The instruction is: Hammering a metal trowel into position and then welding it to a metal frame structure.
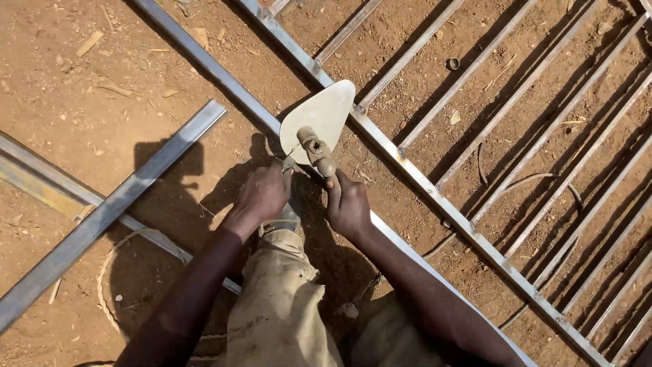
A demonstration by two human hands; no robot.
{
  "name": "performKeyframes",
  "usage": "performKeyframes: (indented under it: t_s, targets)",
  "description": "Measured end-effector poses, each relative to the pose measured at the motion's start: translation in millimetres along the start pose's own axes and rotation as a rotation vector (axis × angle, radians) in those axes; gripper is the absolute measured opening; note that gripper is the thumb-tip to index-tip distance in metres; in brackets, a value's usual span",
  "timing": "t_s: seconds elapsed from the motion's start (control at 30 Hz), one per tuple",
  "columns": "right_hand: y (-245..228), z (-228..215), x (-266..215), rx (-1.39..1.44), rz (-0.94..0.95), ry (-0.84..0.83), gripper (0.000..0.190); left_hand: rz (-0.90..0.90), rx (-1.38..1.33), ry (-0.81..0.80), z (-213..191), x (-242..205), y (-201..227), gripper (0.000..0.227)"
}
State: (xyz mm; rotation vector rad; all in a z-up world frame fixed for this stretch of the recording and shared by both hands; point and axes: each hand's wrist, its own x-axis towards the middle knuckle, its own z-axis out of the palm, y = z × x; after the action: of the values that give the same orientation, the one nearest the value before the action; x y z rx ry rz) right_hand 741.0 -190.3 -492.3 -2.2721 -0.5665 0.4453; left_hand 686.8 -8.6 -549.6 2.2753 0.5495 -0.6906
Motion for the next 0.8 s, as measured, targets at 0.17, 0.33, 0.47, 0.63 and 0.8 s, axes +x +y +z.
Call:
performKeyframes:
  t_s: [0.17, 0.33, 0.47, 0.63, 0.8]
  targets:
    - [-22.5, -20.1, 17.4, -0.008, 0.402, -0.111, 0.057, -0.001, 0.037, -0.044, -3.5, 24.4, 2.3, 0.054]
    - [-40.8, -19.9, 4.5, -0.064, 0.262, -0.144, 0.055, -0.012, -0.047, -0.004, -20.5, -10.3, 13.9, 0.048]
    - [-15.8, -5.5, 24.2, -0.114, 0.424, -0.195, 0.050, 0.004, -0.013, -0.012, -18.4, 20.0, 10.6, 0.051]
    - [-67.9, -36.7, 12.1, -0.087, 0.327, -0.169, 0.050, 0.038, -0.058, 0.049, -21.0, 3.6, 13.9, 0.044]
    - [-44.7, -23.8, 37.1, -0.125, 0.411, -0.210, 0.056, 0.042, -0.048, 0.012, -30.4, 33.9, 15.7, 0.048]
